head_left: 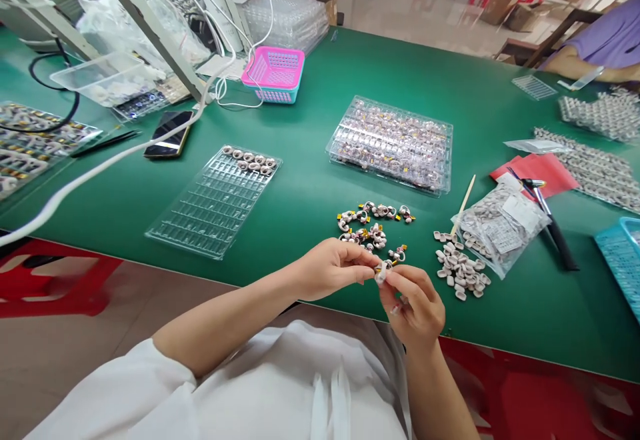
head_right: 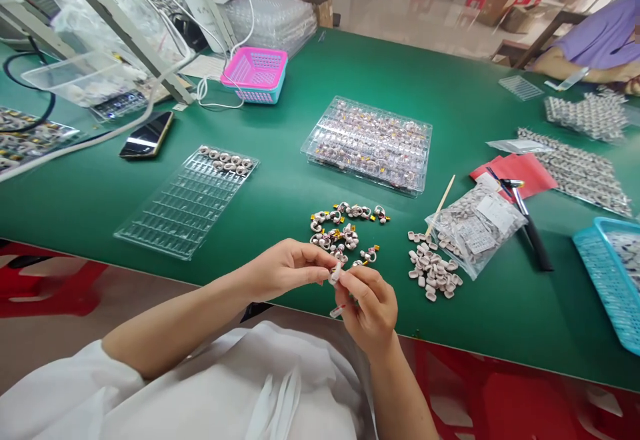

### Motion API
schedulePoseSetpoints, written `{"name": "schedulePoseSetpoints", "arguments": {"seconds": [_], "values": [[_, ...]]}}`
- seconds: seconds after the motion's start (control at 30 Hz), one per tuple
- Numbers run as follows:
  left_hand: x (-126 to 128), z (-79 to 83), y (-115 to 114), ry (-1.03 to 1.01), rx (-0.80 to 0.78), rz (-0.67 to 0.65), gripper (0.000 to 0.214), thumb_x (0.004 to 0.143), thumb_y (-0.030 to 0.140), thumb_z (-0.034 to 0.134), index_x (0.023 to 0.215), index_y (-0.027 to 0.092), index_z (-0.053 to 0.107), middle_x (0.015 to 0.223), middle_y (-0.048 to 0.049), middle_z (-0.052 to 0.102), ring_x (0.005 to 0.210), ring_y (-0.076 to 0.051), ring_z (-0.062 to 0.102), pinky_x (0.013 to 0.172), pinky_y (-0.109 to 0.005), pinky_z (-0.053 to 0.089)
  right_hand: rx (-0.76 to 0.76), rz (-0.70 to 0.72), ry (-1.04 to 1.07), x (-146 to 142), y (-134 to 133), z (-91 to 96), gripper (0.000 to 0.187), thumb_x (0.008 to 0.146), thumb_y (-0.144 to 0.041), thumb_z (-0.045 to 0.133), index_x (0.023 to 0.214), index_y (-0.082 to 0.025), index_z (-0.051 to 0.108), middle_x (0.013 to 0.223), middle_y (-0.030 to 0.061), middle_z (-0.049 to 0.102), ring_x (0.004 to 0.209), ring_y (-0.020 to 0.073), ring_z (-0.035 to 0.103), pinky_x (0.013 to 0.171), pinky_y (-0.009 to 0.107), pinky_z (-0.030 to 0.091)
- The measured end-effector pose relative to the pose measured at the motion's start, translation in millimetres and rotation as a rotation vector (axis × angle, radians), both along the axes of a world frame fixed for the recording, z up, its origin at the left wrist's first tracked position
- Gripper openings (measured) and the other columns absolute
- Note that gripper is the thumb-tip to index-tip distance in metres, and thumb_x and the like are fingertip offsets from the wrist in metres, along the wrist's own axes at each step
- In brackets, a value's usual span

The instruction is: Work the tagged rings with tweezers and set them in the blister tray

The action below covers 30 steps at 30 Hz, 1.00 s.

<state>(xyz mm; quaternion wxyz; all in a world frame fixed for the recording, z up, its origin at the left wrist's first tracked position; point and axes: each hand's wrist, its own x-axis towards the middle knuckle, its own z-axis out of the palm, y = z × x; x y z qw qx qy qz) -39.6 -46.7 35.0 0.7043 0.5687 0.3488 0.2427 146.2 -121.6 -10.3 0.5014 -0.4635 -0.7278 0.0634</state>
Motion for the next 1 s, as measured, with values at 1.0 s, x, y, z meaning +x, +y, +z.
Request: {"name": "schedulePoseSetpoints", "arguments": {"seconds": [1.0], "values": [[6, -5.1, -19, -0.08, 0.022, 0.146, 0.019, 0.079, 0.022, 0.071, 0.089, 0.008, 0.077, 0.08, -0.0087, 0.075, 0.072, -0.016, 0.067, 0.071, -0.024, 0.054, -0.33, 0.007, 0.662, -25, -12, -7.4, 0.015, 0.089, -0.014, 0.062, 0.1, -0.025, 0.063, 0.093, 0.0041, 0.055, 0.077, 0.0154, 0.059, 0.052, 0.025, 0.047]]}}
